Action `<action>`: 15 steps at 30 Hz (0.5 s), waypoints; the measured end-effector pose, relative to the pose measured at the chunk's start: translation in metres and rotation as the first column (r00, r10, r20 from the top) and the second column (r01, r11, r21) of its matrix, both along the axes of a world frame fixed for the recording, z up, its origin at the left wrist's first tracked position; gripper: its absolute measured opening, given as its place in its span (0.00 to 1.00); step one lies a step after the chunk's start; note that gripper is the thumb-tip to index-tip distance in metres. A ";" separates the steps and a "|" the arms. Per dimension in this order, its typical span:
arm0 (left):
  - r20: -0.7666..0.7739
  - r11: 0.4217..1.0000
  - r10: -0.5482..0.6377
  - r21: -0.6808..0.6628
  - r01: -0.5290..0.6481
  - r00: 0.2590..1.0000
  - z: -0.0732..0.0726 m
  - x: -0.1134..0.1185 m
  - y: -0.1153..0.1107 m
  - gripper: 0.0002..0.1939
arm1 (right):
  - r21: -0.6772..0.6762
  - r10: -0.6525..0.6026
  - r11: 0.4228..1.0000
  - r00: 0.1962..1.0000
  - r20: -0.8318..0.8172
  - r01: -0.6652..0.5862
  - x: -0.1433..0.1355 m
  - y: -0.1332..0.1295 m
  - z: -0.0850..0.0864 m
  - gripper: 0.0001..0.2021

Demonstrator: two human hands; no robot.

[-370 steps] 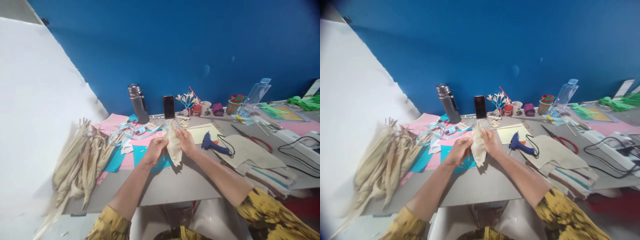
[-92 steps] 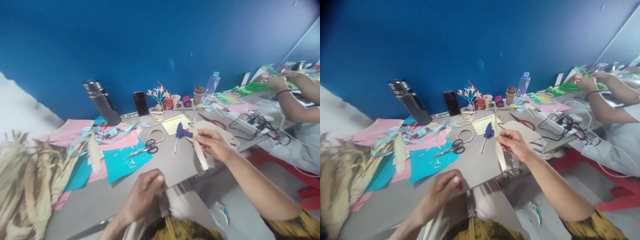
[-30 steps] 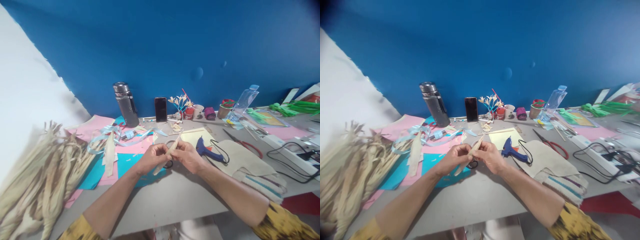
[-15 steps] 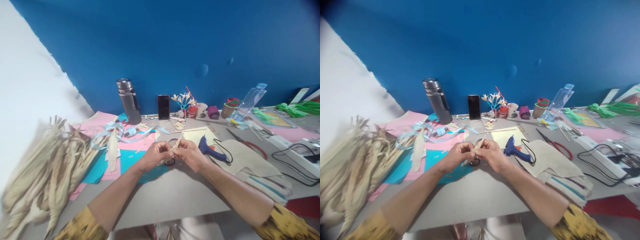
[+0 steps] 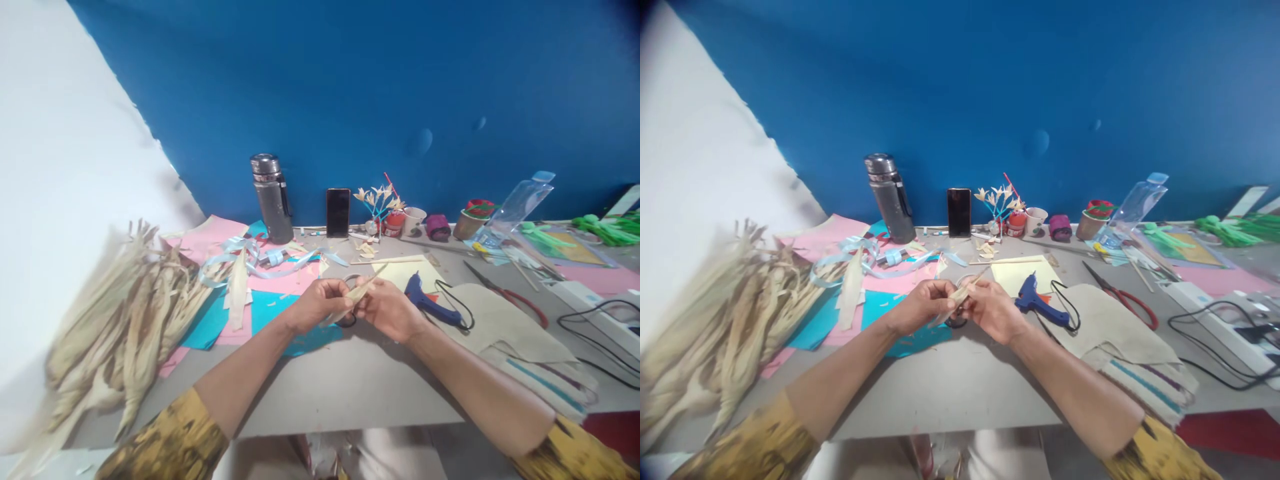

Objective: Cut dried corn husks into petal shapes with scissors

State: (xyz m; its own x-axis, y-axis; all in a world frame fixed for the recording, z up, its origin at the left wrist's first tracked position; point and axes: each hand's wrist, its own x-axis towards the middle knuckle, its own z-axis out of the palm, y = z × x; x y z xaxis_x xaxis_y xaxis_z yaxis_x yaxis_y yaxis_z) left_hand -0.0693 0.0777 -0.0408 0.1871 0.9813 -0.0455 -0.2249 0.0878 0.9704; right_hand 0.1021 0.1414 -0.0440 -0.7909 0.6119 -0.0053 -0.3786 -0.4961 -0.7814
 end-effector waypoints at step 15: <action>0.037 0.999 0.036 -0.035 -0.035 0.999 -0.003 0.007 0.001 0.16 | 0.150 -0.075 0.987 0.995 0.064 0.065 -0.002 0.002 -0.001 0.12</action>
State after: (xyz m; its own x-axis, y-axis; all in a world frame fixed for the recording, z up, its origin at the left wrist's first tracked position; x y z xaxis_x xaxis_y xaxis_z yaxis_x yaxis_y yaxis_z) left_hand -0.0622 0.0791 -0.0443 0.1543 0.9853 -0.0731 -0.2650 0.1125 0.9576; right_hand 0.1002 0.1431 -0.0451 -0.7468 0.6641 0.0355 -0.3506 -0.3479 -0.8695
